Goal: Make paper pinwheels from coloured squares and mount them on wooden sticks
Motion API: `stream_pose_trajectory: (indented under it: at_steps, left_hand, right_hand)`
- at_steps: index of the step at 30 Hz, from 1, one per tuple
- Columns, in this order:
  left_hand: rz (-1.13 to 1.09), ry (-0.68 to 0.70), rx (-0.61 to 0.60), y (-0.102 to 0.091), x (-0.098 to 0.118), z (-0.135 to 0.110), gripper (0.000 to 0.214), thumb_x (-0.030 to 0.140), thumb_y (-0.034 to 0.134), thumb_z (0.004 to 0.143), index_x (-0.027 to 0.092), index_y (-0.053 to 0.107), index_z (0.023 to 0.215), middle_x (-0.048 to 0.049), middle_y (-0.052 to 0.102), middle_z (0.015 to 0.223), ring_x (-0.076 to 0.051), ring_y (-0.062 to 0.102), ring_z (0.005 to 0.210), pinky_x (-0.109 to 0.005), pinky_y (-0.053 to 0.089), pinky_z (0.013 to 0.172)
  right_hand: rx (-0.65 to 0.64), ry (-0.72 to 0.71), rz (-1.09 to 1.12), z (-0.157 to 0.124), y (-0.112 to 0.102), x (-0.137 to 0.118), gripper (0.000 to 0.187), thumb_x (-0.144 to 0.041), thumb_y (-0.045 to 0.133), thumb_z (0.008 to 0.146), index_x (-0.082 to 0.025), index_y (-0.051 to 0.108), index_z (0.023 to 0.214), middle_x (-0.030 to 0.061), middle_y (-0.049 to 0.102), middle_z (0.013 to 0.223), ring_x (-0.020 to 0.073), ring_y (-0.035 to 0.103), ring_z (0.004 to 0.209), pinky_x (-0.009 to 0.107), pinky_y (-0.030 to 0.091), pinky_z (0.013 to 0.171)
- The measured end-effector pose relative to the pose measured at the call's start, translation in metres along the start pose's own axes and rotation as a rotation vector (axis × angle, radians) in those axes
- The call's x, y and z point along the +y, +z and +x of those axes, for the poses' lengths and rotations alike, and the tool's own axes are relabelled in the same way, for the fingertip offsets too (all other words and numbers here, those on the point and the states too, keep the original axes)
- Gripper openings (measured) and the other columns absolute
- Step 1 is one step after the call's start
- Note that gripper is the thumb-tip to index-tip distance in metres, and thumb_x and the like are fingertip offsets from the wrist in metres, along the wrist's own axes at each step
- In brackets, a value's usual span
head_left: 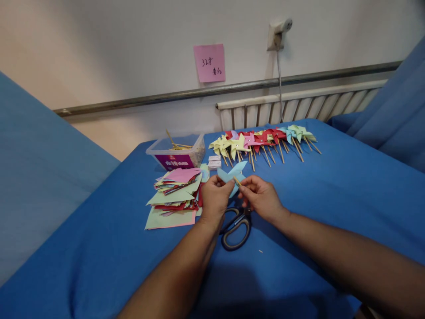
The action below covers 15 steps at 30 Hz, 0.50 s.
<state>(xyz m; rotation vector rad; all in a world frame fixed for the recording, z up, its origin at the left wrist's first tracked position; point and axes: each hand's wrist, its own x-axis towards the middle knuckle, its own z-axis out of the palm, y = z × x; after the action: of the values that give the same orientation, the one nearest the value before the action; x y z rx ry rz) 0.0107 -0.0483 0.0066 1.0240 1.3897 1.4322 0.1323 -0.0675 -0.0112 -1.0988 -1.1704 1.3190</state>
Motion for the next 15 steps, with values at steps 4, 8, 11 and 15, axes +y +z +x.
stream_pose_trajectory:
  at_steps: [4, 8, 11, 15]
  left_hand:
    - [-0.056, -0.034, -0.013, 0.001, 0.001, -0.001, 0.031, 0.029, 0.082, 0.05, 0.014, 0.063, 0.069, 0.0024, 0.06, 0.057, -0.009, 0.049, 0.047, -0.021, 0.038, 0.047]
    - [-0.099, -0.036, -0.027, 0.001, 0.002, -0.003, 0.03, 0.029, 0.081, 0.052, 0.014, 0.064, 0.07, 0.0022, 0.061, 0.058, -0.009, 0.05, 0.048, -0.022, 0.04, 0.048]
    - [-0.1, -0.028, -0.022, 0.0, 0.0, -0.002, 0.031, 0.03, 0.082, 0.051, 0.013, 0.064, 0.071, 0.0013, 0.063, 0.06, -0.01, 0.053, 0.05, -0.022, 0.04, 0.05]
    - [-0.124, -0.05, -0.02, -0.001, -0.003, 0.001, 0.034, 0.03, 0.083, 0.049, 0.013, 0.065, 0.072, -0.0001, 0.065, 0.062, -0.011, 0.055, 0.052, -0.023, 0.041, 0.052]
  right_hand:
    - [0.011, -0.066, -0.099, 0.0, -0.001, 0.004, 0.025, -0.042, 0.061, 0.081, -0.019, 0.057, 0.091, -0.0033, 0.064, 0.065, 0.0091, 0.057, 0.043, 0.018, 0.039, 0.038]
    - [0.024, -0.192, -0.24, -0.002, -0.004, 0.006, 0.024, -0.036, 0.056, 0.087, -0.022, 0.057, 0.107, -0.0035, 0.067, 0.07, 0.0108, 0.061, 0.047, 0.02, 0.044, 0.043]
    - [0.019, -0.301, -0.402, -0.004, -0.008, 0.003, 0.024, -0.031, 0.052, 0.09, -0.023, 0.059, 0.111, -0.0019, 0.069, 0.076, 0.0113, 0.063, 0.05, 0.021, 0.046, 0.048]
    - [0.039, -0.508, -0.709, -0.004, -0.014, -0.003, 0.024, -0.026, 0.048, 0.093, -0.021, 0.062, 0.111, 0.0028, 0.073, 0.086, 0.0152, 0.068, 0.066, 0.025, 0.05, 0.063]
